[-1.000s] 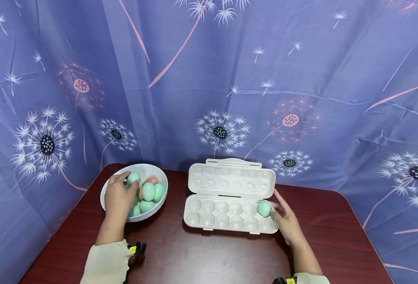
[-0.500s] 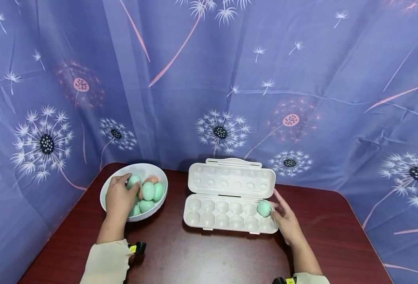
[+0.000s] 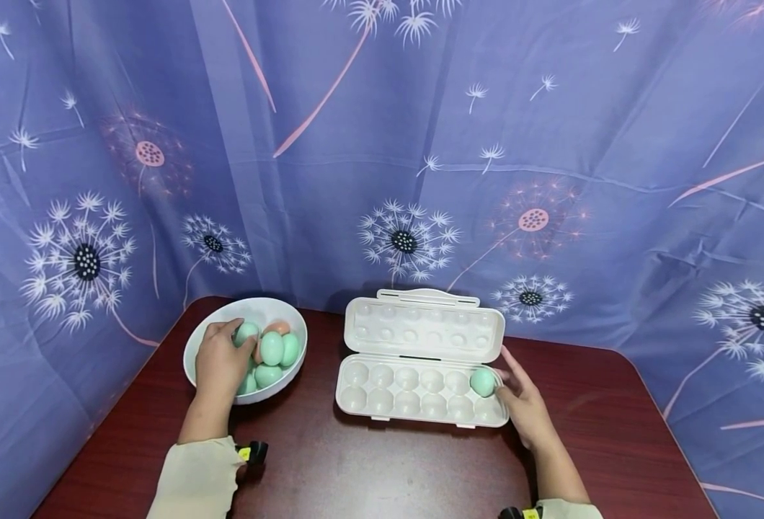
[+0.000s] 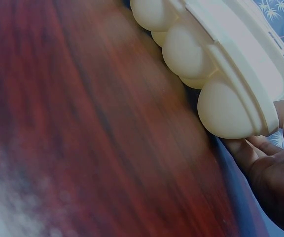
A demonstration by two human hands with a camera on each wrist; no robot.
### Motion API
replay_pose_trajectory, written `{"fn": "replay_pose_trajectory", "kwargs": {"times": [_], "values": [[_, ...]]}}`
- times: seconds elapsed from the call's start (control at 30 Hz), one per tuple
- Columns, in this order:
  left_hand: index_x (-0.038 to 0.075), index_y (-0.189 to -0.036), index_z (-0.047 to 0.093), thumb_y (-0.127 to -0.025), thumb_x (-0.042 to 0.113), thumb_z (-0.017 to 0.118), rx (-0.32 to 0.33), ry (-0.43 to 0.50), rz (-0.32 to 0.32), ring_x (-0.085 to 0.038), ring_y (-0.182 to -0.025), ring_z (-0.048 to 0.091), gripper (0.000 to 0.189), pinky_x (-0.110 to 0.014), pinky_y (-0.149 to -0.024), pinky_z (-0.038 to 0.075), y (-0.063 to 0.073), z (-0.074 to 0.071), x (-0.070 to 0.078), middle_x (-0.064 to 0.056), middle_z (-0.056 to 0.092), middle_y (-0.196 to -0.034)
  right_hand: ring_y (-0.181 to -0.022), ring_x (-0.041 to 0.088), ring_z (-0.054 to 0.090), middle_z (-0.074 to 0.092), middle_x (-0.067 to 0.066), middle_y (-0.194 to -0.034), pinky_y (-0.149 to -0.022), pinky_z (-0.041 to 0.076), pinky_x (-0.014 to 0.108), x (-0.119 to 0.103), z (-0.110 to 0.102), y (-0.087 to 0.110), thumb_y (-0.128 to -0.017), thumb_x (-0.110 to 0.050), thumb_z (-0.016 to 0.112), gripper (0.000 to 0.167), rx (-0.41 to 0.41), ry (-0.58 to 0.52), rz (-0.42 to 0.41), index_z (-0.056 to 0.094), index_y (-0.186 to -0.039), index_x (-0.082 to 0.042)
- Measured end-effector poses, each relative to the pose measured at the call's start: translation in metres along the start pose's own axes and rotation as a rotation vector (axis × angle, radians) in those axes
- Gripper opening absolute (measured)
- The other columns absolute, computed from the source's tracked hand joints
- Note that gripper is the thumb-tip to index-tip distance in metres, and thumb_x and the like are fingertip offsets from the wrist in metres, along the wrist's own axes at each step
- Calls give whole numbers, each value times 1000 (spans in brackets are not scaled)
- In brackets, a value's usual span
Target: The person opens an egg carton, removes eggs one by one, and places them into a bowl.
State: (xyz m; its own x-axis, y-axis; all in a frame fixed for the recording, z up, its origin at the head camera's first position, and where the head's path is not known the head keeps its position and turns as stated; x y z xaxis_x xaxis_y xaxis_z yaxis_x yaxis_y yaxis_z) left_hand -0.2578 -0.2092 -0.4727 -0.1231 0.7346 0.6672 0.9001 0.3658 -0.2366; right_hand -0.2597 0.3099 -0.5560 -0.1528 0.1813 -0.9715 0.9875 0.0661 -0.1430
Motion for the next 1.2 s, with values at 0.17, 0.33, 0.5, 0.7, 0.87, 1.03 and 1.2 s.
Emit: {"fn": "replay_pose_trajectory", "kwargs": {"times": [0.17, 0.33, 0.5, 0.7, 0.87, 1.03, 1.2], "values": [[-6, -135, 58, -92, 15, 66, -14, 0, -5, -48, -124, 53, 49, -58, -107, 41, 0, 1, -2, -32, 54, -131, -96, 0, 64, 68, -13, -112, -77, 56, 19, 0, 0, 0, -98, 9, 49, 72, 0, -4, -7, 24, -161, -12], [-4, -138, 56, -94, 17, 65, -35, -16, -21, -48, -125, 53, 50, -58, -106, 41, 0, 3, -5, -30, 53, -132, -97, 0, 63, 69, -13, -111, -78, 55, 19, 0, 1, 1, -97, 10, 49, 72, 8, -19, -8, 24, -161, -10], [-4, -140, 55, -95, 17, 63, -39, -25, -11, -48, -125, 53, 51, -58, -106, 42, -1, 4, -6, -30, 53, -133, -98, 0, 63, 69, -13, -110, -79, 55, 18, -1, 1, 0, -96, 11, 49, 72, 14, -27, -6, 24, -161, -10], [-4, -141, 53, -96, 17, 62, -48, -37, 4, -48, -125, 53, 51, -57, -107, 42, 0, 3, -4, -30, 53, -134, -98, -1, 63, 69, -14, -110, -78, 55, 18, 0, 1, 0, -96, 10, 49, 72, 17, -17, -4, 24, -161, -11], [-4, -142, 53, -97, 16, 61, -62, -45, 9, -48, -126, 53, 50, -57, -108, 41, 1, 3, -4, -30, 53, -136, -96, 1, 63, 69, -14, -110, -76, 55, 19, 1, 1, 1, -97, 11, 49, 72, 11, -12, -6, 24, -161, -11], [-4, -141, 54, -96, 16, 62, -51, -48, 12, -47, -126, 53, 50, -57, -108, 41, 0, 4, -4, -30, 54, -135, -97, 0, 63, 69, -15, -110, -77, 55, 18, 0, 1, 1, -97, 10, 50, 72, 11, -10, -6, 24, -161, -11], [-4, -142, 53, -97, 17, 61, -52, -52, 9, -48, -127, 52, 50, -57, -108, 41, -1, 5, -4, -30, 53, -136, -97, 0, 63, 68, -15, -111, -77, 55, 18, -1, 1, 0, -97, 10, 50, 73, 9, -10, 4, 23, -161, -11]]}}
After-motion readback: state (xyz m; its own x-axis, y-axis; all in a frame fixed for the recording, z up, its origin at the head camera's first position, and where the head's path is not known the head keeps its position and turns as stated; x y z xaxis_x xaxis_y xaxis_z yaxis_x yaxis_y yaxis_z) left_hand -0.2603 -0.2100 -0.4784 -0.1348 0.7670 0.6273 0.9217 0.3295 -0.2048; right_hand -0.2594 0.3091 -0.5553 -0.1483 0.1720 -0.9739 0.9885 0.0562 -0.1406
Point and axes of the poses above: each hand's wrist, its own y-axis away from the middle knuckle, its own z-axis out of the palm, x = y × z, the point moved 2 cm from there along -y, towards the middle knuckle
